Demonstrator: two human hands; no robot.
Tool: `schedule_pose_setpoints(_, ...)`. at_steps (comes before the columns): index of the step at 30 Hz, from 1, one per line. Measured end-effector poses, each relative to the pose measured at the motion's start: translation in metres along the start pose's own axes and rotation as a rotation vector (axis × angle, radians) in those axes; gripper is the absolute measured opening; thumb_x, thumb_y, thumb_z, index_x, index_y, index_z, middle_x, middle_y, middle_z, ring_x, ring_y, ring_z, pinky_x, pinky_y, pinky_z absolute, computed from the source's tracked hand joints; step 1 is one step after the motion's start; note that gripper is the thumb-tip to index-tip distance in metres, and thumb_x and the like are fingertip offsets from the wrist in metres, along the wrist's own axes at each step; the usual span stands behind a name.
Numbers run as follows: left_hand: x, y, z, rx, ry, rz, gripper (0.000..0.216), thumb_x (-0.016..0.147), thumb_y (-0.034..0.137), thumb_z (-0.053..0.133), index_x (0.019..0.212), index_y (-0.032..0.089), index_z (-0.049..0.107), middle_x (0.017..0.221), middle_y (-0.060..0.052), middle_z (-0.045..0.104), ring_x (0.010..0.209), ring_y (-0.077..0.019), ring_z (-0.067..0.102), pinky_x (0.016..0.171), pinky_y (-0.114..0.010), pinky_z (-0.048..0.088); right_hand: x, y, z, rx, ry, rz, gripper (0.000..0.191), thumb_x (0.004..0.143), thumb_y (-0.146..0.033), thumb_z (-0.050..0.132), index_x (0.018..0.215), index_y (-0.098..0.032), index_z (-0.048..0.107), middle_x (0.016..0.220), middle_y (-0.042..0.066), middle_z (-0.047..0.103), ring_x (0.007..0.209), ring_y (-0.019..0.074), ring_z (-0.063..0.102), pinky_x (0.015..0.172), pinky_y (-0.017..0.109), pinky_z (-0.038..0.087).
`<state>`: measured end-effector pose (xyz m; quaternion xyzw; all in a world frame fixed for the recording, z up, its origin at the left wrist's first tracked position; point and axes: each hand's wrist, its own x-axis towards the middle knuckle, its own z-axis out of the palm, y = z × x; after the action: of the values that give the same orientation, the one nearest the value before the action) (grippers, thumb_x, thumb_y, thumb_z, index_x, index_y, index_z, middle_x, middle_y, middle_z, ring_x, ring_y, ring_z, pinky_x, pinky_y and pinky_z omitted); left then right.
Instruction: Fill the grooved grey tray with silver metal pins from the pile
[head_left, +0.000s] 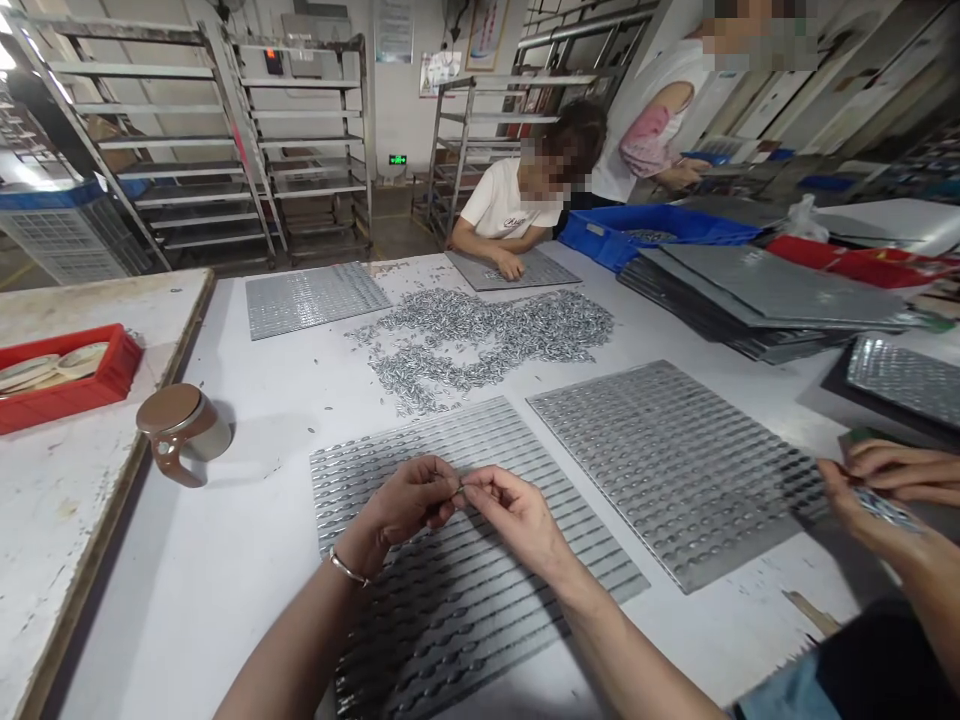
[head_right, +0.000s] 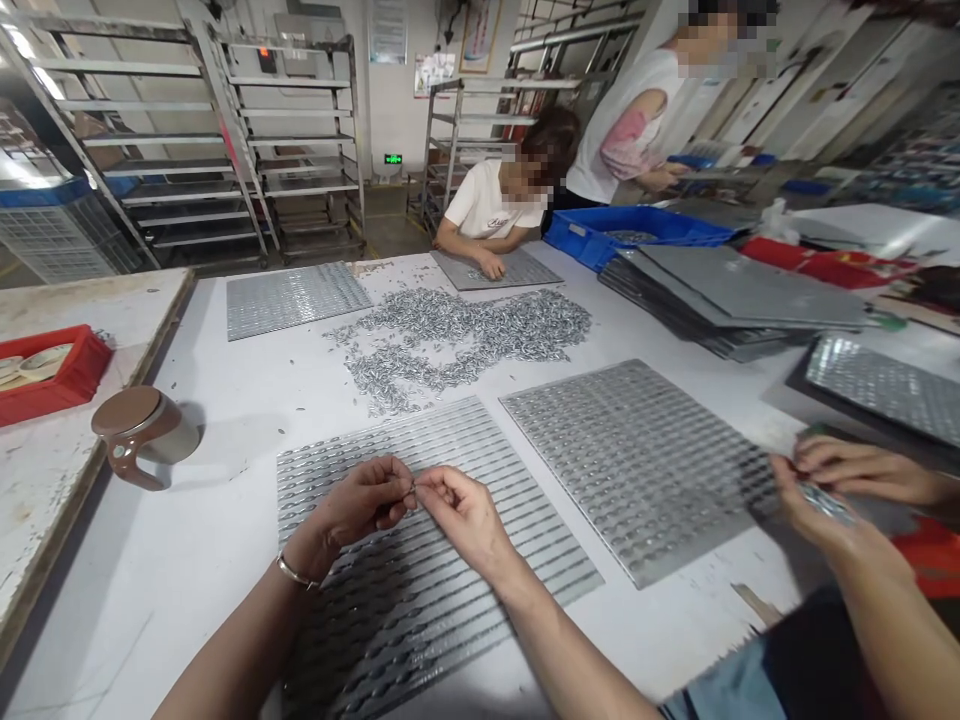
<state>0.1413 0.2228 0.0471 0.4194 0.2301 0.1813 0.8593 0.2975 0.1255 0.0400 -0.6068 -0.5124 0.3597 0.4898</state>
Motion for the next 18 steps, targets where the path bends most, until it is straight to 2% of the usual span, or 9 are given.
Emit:
schedule_pose_setpoints(3,0.002,0.001,-0.001,0.008,0.069,-0.019,0.035,0.068,0.04,0.084,0.074,0.016,0.059,0.065,-0.003,0.065,0.044,-0.0072,0.047,0.038,-0.019,0.026,0.0,0.003,-0.002,-0.08,0.001,0.029,0.035,0.091,-0.051,0.056,0.085,-0.018,0.065,0.061,-0.001,0.058,0.055,0.0124,0.048,0.051,0.024,0.037)
schedule_pose_setpoints(5,0.004,0.004,-0.004,-0.048,0.222,0.023,0.031,0.068,0.035,0.083,0.072,0.016,0.06,0.067,-0.003,0.065,0.048,-0.0073,0.05,0.041,-0.018,0.032,-0.002,0.009,0.0,-0.167,0.01,0.046,0.032,0.092,-0.047,0.053,0.08,-0.019,0.063,0.059,-0.002,0.054,0.055,0.0124,0.046,0.052,0.024,0.035)
schedule_pose_setpoints(7,0.005,0.009,-0.009,-0.137,0.394,0.082,0.024,0.069,0.027,0.082,0.071,0.015,0.061,0.069,-0.003,0.065,0.053,-0.0078,0.054,0.047,-0.019,0.04,-0.005,0.019,0.004,-0.289,-0.022,0.064,0.027,0.09,-0.04,0.052,0.076,-0.019,0.061,0.061,-0.002,0.056,0.057,0.0133,0.049,0.054,0.025,0.037)
schedule_pose_setpoints(9,0.006,0.014,-0.013,-0.21,0.482,0.111,0.018,0.07,0.021,0.079,0.071,0.014,0.062,0.071,-0.003,0.064,0.057,-0.0082,0.056,0.051,-0.02,0.044,-0.01,0.03,0.011,-0.419,-0.078,0.077,0.024,0.088,-0.033,0.05,0.072,-0.02,0.061,0.064,-0.001,0.06,0.06,0.0142,0.053,0.058,0.025,0.038)
schedule_pose_setpoints(12,0.005,0.019,-0.016,-0.264,0.47,0.11,0.013,0.073,0.017,0.075,0.074,0.014,0.063,0.073,-0.003,0.064,0.057,-0.0083,0.055,0.05,-0.02,0.043,-0.015,0.042,0.02,-0.553,-0.12,0.107,0.022,0.086,-0.026,0.047,0.069,-0.021,0.061,0.065,-0.001,0.062,0.061,0.0147,0.056,0.059,0.025,0.037)
schedule_pose_setpoints(18,0.006,0.012,-0.014,-0.277,0.437,0.065,0.014,0.073,0.017,0.076,0.075,0.014,0.062,0.071,-0.003,0.063,0.056,-0.0088,0.055,0.049,-0.02,0.043,-0.015,0.049,0.029,-0.66,-0.097,0.139,0.02,0.084,-0.02,0.047,0.072,-0.021,0.063,0.068,0.001,0.065,0.065,0.0162,0.06,0.063,0.025,0.038)
